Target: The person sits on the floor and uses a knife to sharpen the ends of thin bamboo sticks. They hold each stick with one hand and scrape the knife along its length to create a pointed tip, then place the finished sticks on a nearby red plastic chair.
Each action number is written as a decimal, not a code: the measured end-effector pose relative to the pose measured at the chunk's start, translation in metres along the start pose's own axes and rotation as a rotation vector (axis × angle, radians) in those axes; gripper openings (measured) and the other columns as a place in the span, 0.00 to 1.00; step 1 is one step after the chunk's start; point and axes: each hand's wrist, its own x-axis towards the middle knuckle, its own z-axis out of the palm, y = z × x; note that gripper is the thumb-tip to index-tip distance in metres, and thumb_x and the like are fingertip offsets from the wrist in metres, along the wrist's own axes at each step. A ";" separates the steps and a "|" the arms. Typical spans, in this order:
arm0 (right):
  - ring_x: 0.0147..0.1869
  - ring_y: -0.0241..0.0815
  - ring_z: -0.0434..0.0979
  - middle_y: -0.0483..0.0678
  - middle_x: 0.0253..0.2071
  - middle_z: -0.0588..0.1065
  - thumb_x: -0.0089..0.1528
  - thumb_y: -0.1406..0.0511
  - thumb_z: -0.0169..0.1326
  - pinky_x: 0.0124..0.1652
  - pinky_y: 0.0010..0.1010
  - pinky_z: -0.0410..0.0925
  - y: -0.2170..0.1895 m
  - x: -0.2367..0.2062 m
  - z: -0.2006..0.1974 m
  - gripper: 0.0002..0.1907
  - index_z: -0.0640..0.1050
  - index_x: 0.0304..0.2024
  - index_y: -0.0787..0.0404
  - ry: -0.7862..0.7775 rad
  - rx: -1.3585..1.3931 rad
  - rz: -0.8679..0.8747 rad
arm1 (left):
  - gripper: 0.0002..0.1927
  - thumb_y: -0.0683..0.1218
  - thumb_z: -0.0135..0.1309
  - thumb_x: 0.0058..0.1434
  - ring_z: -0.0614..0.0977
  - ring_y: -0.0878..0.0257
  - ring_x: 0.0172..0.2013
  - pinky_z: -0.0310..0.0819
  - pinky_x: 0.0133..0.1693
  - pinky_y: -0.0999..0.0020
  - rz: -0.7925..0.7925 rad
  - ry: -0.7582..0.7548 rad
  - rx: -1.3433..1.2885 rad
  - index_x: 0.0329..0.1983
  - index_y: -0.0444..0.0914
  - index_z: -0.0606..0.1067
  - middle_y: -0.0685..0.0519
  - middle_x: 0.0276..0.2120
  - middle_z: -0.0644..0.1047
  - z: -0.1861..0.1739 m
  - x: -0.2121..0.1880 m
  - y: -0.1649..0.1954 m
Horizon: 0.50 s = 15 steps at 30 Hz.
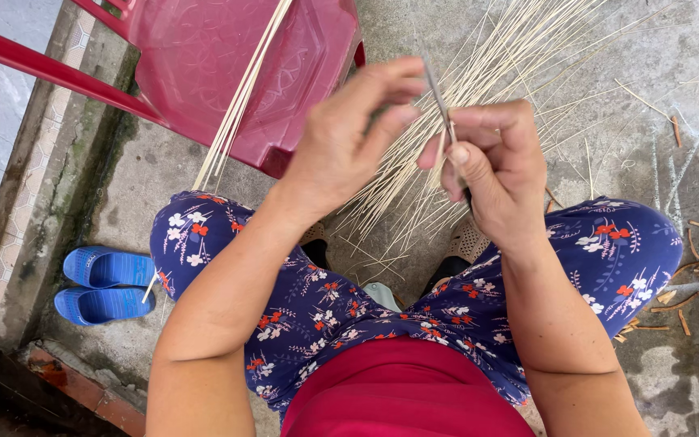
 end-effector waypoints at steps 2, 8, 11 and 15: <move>0.26 0.31 0.69 0.55 0.40 0.79 0.76 0.70 0.51 0.26 0.17 0.65 0.001 -0.003 0.000 0.13 0.65 0.61 0.61 0.004 -0.275 -0.077 | 0.15 0.50 0.47 0.79 0.83 0.65 0.39 0.80 0.41 0.70 -0.268 -0.068 -0.052 0.50 0.34 0.77 0.52 0.37 0.81 -0.016 -0.007 0.004; 0.46 0.38 0.81 0.53 0.45 0.78 0.70 0.73 0.60 0.42 0.24 0.73 0.012 -0.001 0.012 0.21 0.62 0.57 0.64 -0.021 -0.609 -0.144 | 0.19 0.55 0.46 0.72 0.76 0.73 0.20 0.69 0.22 0.79 -0.853 -0.339 -0.545 0.44 0.36 0.80 0.56 0.23 0.79 -0.028 -0.033 0.009; 0.39 0.33 0.78 0.51 0.42 0.79 0.69 0.72 0.61 0.35 0.21 0.72 0.015 -0.001 0.016 0.22 0.61 0.55 0.63 0.029 -0.351 0.081 | 0.16 0.52 0.51 0.72 0.69 0.75 0.18 0.59 0.20 0.79 -0.918 -0.231 -0.701 0.43 0.35 0.80 0.57 0.21 0.74 -0.019 -0.046 0.008; 0.34 0.32 0.78 0.50 0.36 0.78 0.67 0.73 0.60 0.29 0.20 0.69 0.016 0.000 0.018 0.20 0.64 0.55 0.62 0.075 -0.002 0.328 | 0.15 0.51 0.52 0.74 0.64 0.76 0.19 0.57 0.22 0.79 -0.855 -0.128 -0.810 0.42 0.35 0.79 0.59 0.19 0.70 -0.009 -0.059 0.007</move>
